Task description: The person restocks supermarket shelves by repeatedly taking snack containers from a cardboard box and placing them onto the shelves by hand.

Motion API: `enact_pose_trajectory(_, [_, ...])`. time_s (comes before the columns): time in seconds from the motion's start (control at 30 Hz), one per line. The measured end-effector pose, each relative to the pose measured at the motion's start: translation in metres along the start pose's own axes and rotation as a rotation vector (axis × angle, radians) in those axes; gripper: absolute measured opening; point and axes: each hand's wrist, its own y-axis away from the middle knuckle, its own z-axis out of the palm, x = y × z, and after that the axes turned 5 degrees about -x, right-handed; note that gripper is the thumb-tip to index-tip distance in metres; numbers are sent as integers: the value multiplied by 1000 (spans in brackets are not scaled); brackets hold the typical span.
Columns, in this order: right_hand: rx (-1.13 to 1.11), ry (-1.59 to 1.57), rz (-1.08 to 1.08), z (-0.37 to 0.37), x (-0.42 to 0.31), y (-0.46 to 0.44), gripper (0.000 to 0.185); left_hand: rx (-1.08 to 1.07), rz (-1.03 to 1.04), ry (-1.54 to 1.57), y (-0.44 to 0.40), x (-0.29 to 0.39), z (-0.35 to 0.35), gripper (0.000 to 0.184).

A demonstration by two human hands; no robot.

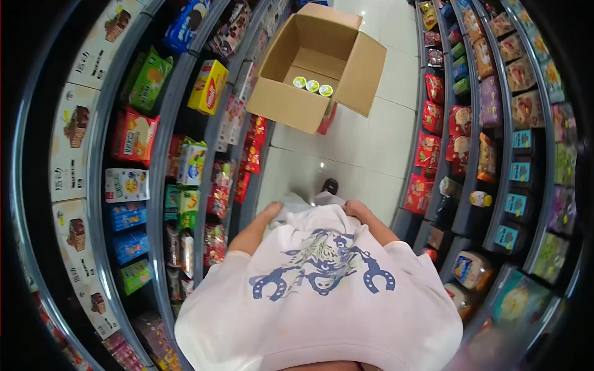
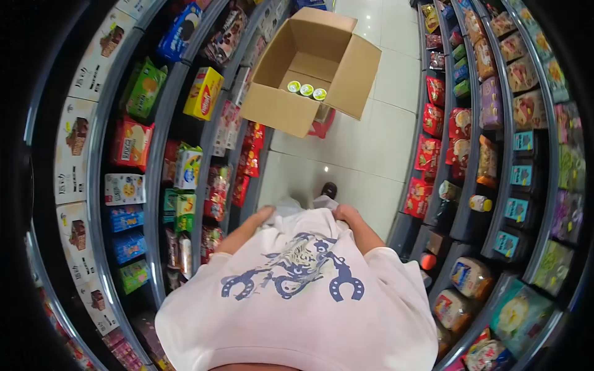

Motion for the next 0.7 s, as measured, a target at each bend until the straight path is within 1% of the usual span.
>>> enact_pose_trajectory(0.03, [19,-10,-15,9,-3,7,49,-17,-10,21,7,-4,20,71])
enact_pose_trajectory(0.07, [42,-16,-30,13,-3,15,49,37,-73,172,8,-7,23,70])
enact_pose_trajectory(0.1, [92,36,36,-51,43,16,49,-6,21,142,-52,55,37,71])
enact_pose_trajectory(0.17, [82,-51,-2,-51,30,12,49,13,30,100,-74,46,21,69])
enact_pose_trajectory(0.27, [85,-112,76,-45,40,-10,49,58,100,-163,-80,68,4,64])
enact_pose_trajectory(0.37, [63,-203,204,-61,33,-2,50,17,150,-439,-59,129,-32,54])
enact_pose_trajectory(0.4, [87,-266,266,-67,28,-1,51,138,326,-529,-44,151,-41,50])
enact_pose_trajectory(0.43, [158,-313,310,-72,24,-1,49,258,509,-617,-32,174,-51,45])
enact_pose_trajectory(0.5, [308,-449,379,-76,21,-9,44,172,673,-668,-28,225,-75,40])
enact_pose_trajectory(0.57, [441,-607,412,-77,14,-23,41,153,945,-561,-33,261,-90,39])
enact_pose_trajectory(0.6, [495,-667,426,-80,7,-22,39,49,943,-560,-18,290,-105,37])
enact_pose_trajectory(0.63, [517,-800,432,-82,-2,-26,40,-54,943,-552,3,326,-125,36])
enact_pose_trajectory(0.7, [574,-1052,440,-93,-20,-35,42,-173,1006,-563,11,378,-156,33])
